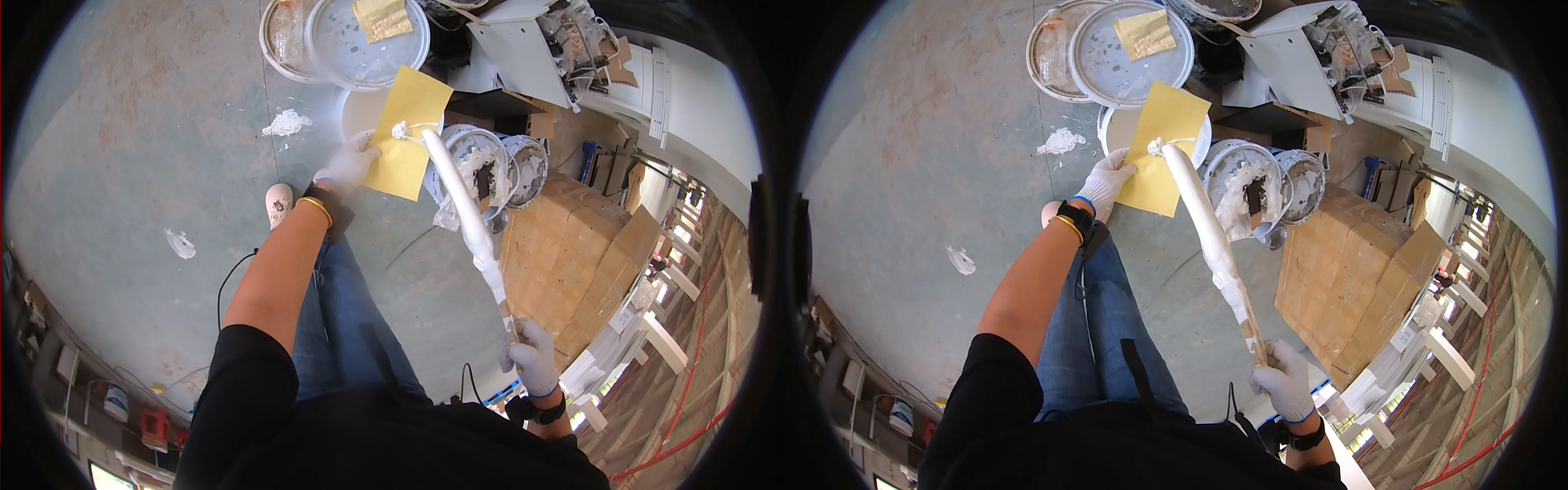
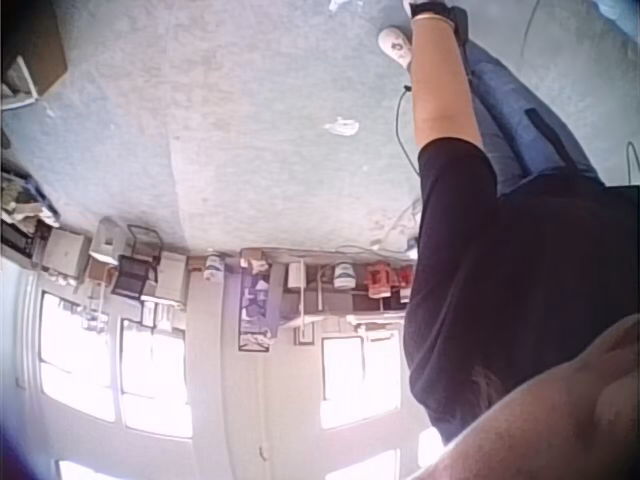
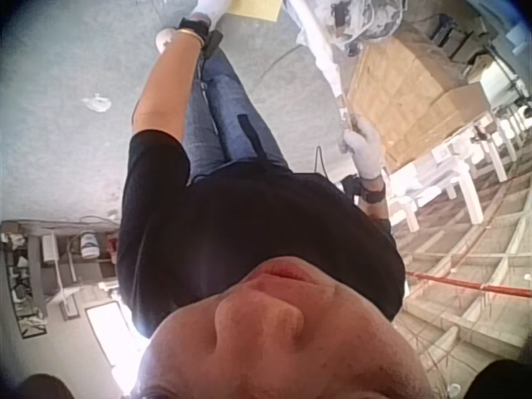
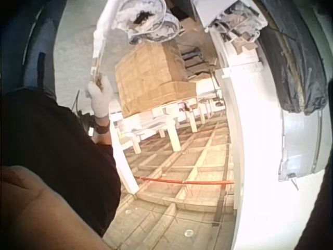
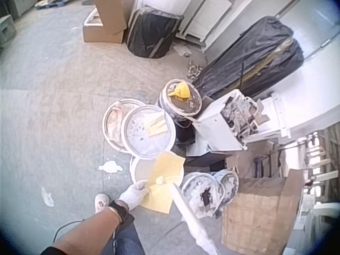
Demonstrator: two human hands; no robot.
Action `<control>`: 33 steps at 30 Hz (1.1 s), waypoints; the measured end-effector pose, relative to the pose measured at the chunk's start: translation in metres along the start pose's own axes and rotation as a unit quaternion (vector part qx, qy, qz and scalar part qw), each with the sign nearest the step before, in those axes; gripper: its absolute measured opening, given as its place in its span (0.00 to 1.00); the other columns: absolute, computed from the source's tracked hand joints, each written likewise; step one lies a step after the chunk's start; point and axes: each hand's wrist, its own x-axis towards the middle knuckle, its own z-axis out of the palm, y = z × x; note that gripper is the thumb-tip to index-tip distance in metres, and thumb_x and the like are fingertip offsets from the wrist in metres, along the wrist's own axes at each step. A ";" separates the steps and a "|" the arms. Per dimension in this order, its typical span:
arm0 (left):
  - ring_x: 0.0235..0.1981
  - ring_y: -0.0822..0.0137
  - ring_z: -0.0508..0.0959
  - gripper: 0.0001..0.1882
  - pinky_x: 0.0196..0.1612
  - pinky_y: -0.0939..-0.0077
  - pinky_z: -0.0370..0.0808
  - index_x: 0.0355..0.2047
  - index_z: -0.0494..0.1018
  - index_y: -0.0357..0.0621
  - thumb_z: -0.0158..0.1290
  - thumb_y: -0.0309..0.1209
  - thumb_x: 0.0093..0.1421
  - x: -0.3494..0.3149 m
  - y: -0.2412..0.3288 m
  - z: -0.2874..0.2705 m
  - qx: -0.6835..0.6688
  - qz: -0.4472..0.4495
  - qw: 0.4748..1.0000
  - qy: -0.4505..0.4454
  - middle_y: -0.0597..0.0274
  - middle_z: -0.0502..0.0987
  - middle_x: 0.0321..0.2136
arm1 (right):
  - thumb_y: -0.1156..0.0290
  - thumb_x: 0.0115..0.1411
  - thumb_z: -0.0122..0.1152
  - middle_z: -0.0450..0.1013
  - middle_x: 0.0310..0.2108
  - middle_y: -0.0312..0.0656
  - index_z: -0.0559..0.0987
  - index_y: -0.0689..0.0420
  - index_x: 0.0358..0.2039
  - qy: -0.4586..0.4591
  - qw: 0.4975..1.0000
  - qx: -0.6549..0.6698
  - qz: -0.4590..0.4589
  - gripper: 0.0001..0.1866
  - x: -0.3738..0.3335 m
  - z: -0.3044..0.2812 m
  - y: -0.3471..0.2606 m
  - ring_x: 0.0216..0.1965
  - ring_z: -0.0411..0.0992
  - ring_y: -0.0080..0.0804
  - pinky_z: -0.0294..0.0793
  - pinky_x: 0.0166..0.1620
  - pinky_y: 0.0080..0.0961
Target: Refurbishing white furniture panels by applying glue, scraping with a tool, and wiping with a cloth.
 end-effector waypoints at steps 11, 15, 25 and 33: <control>0.42 0.68 0.76 0.22 0.46 0.74 0.72 0.56 0.67 0.41 0.46 0.31 0.61 0.015 -0.009 -0.007 0.026 0.065 0.997 0.036 0.56 0.76 0.44 | 0.80 0.46 0.53 0.69 0.19 0.38 0.70 0.67 0.34 -0.009 0.999 -0.013 -0.033 0.12 0.002 -0.004 0.010 0.20 0.66 0.20 0.64 0.24 0.17; 0.41 0.68 0.76 0.23 0.45 0.75 0.72 0.56 0.67 0.44 0.47 0.31 0.60 0.017 -0.008 -0.009 0.051 0.047 0.996 0.058 0.57 0.76 0.44 | 0.80 0.45 0.54 0.69 0.21 0.38 0.71 0.67 0.36 -0.013 1.000 -0.005 -0.028 0.15 0.002 -0.005 0.010 0.20 0.66 0.20 0.64 0.24 0.17; 0.48 0.71 0.73 0.22 0.50 0.79 0.70 0.57 0.63 0.33 0.47 0.23 0.63 0.016 0.002 -0.003 0.020 0.003 0.999 0.051 0.58 0.73 0.49 | 0.78 0.45 0.55 0.69 0.21 0.37 0.71 0.67 0.39 -0.011 0.999 -0.002 -0.040 0.18 0.003 -0.009 0.019 0.20 0.66 0.20 0.63 0.23 0.16; 0.47 0.71 0.73 0.21 0.50 0.79 0.70 0.57 0.63 0.34 0.47 0.23 0.63 0.026 -0.006 0.005 0.021 0.012 0.999 0.032 0.58 0.73 0.50 | 0.78 0.45 0.55 0.69 0.21 0.37 0.71 0.67 0.39 -0.002 0.999 0.010 -0.050 0.18 0.002 -0.014 0.027 0.20 0.66 0.19 0.63 0.23 0.16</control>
